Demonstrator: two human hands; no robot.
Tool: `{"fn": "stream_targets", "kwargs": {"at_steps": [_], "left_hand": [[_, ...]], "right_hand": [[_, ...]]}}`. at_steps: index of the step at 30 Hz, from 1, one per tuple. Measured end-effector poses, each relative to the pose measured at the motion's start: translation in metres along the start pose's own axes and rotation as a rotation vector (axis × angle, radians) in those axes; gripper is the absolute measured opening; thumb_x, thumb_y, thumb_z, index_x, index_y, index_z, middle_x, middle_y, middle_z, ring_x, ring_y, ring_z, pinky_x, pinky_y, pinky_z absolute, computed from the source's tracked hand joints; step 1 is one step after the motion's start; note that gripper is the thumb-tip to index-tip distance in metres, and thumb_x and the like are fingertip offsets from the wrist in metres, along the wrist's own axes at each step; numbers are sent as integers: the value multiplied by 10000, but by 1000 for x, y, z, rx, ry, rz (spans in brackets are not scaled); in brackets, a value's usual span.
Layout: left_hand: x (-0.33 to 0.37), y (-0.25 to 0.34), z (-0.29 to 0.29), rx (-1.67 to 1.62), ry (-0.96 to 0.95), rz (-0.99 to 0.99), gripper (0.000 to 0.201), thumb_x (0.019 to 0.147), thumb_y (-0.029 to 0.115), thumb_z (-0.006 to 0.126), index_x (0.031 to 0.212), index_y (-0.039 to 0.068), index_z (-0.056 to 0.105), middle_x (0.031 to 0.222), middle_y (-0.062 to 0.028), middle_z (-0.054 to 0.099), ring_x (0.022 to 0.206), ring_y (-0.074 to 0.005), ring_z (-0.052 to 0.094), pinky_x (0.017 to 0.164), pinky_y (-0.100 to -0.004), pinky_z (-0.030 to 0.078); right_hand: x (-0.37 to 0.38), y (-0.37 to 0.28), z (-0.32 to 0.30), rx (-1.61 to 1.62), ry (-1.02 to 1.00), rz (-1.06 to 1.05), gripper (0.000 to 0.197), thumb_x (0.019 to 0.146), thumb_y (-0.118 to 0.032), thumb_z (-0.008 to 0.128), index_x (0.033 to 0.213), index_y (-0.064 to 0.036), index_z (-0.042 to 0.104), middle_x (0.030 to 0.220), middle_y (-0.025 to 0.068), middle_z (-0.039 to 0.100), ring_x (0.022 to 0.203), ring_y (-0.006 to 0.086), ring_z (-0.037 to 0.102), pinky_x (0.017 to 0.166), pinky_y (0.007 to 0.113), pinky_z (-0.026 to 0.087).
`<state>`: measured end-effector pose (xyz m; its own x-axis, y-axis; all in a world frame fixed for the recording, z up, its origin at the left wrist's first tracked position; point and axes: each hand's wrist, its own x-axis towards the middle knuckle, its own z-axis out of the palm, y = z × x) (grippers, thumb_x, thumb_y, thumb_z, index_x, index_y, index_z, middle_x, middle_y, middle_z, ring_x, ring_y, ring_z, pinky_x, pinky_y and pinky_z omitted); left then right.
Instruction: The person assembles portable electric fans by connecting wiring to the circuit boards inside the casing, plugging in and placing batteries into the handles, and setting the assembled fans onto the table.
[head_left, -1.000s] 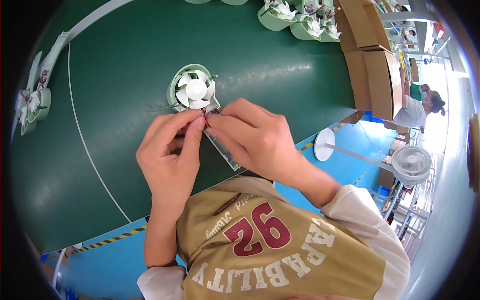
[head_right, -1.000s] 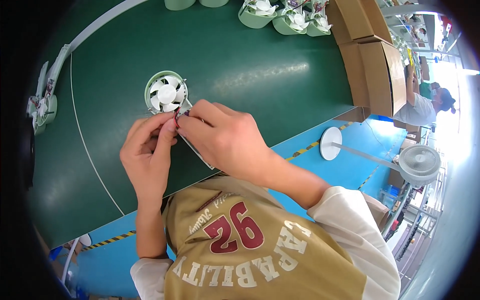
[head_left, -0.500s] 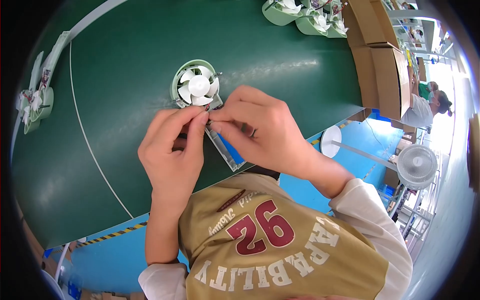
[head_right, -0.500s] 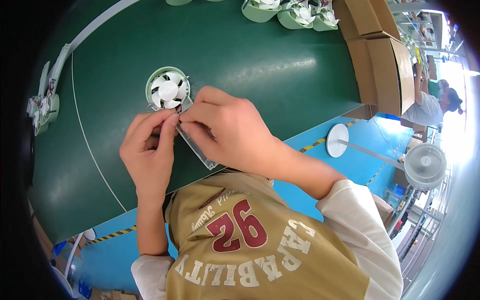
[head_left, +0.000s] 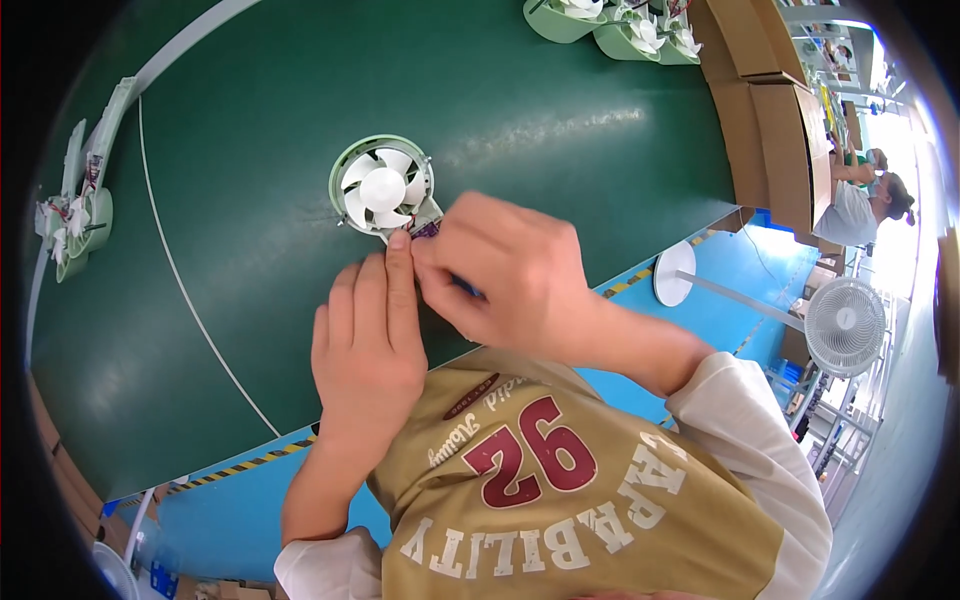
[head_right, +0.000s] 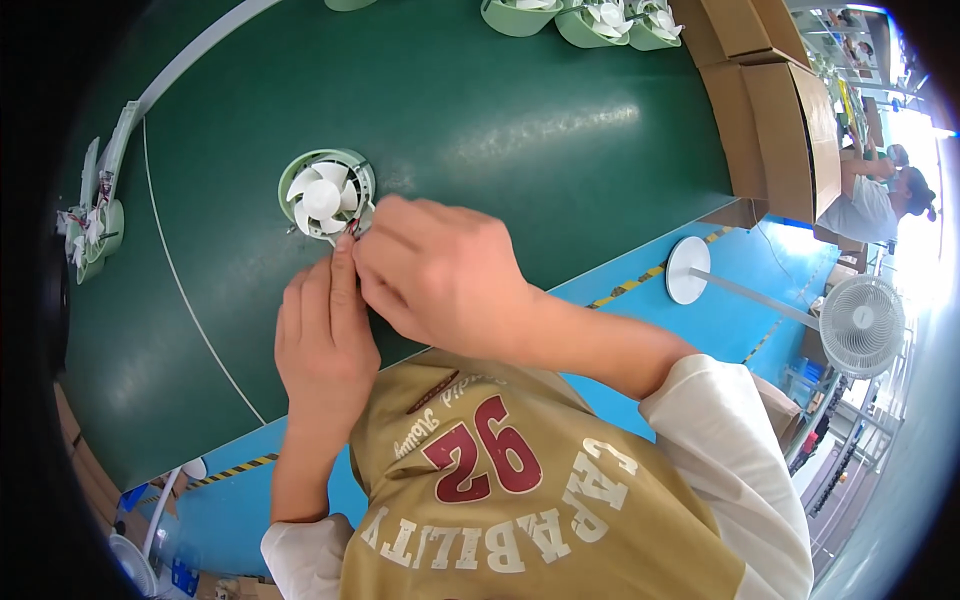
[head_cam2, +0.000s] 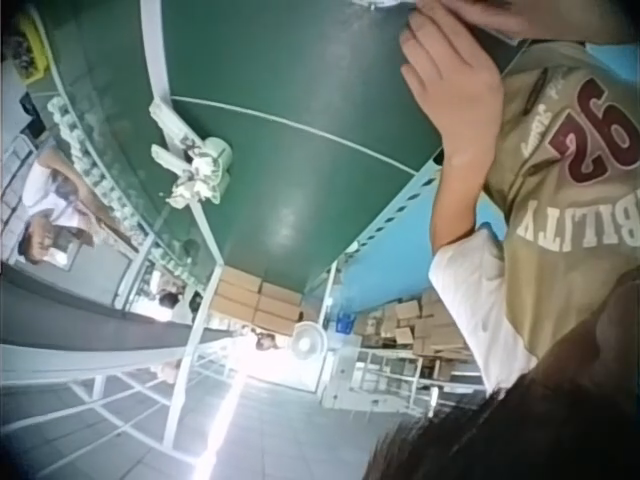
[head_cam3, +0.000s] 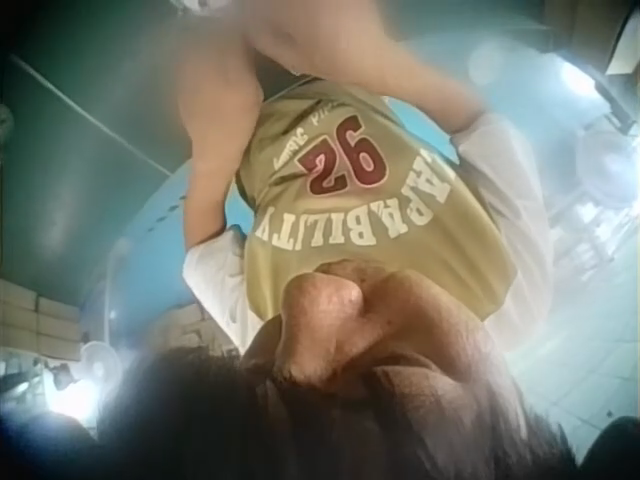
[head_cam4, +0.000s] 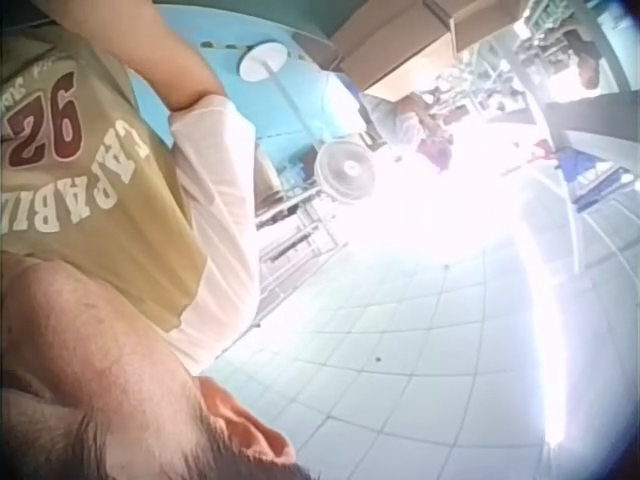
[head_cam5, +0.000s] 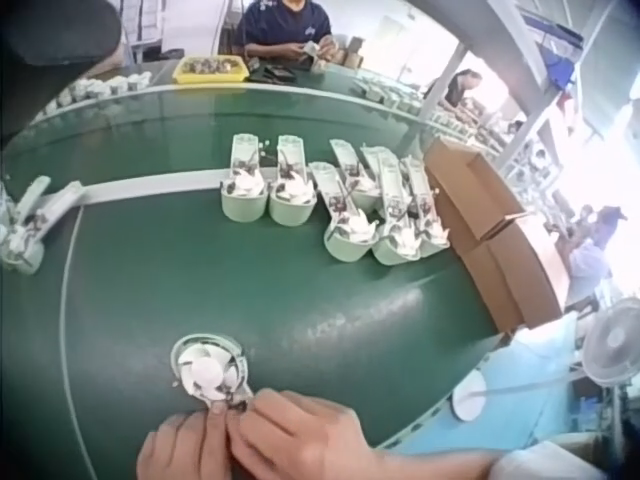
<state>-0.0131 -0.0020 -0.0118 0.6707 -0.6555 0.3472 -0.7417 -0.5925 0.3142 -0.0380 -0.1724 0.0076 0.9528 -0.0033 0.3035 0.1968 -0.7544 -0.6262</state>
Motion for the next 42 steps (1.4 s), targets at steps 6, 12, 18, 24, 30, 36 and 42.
{"fn": "stream_targets", "kwargs": {"at_steps": [6,12,18,24,30,36,42], "left_hand": [[9,0,4,45,-20,1,454,792,-3,662,1235,-62,578,948,-101,605,791,-239,592,592,-327,515],[11,-4,13,-150,34,-26,399,826,-19,641,1220,-41,578,813,-92,620,661,-233,599,534,-348,504],[19,-21,1,-416,28,-88,326,862,-4,646,1184,41,639,704,-86,607,584,-241,598,507,-367,474],[21,-7,1,12,15,41,356,826,-3,669,1178,12,623,663,-18,557,549,-174,555,454,-306,439],[24,-21,3,-312,35,2,247,862,23,658,1109,6,652,711,-51,601,574,-206,568,514,-294,471],[50,-38,-11,-364,109,-304,350,903,195,683,1157,-34,608,1109,-195,600,942,-311,586,789,-395,487],[60,-34,8,-311,-20,-122,494,877,246,725,1214,-61,535,1305,-233,500,1187,-396,458,995,-464,403]], "right_hand": [[-6,12,2,6,138,-168,164,739,-12,780,883,-73,728,807,37,569,642,160,561,507,284,438],[2,15,-5,653,-111,508,87,805,-55,778,885,-51,741,793,-15,516,640,50,421,550,232,338],[6,9,0,571,-152,470,99,796,-86,759,851,-55,684,763,-2,498,600,70,415,535,259,338],[-10,5,11,185,156,147,163,775,-63,745,930,-94,702,781,31,581,557,163,557,466,296,440],[-12,9,14,138,199,103,200,771,-88,764,965,-92,718,731,14,568,510,135,510,443,274,409],[0,2,-3,280,2,358,190,736,-105,757,921,-84,719,829,34,589,594,149,567,540,302,469],[-9,13,8,377,136,289,192,712,-103,763,899,-97,716,1113,103,580,849,211,644,721,297,529]]}}
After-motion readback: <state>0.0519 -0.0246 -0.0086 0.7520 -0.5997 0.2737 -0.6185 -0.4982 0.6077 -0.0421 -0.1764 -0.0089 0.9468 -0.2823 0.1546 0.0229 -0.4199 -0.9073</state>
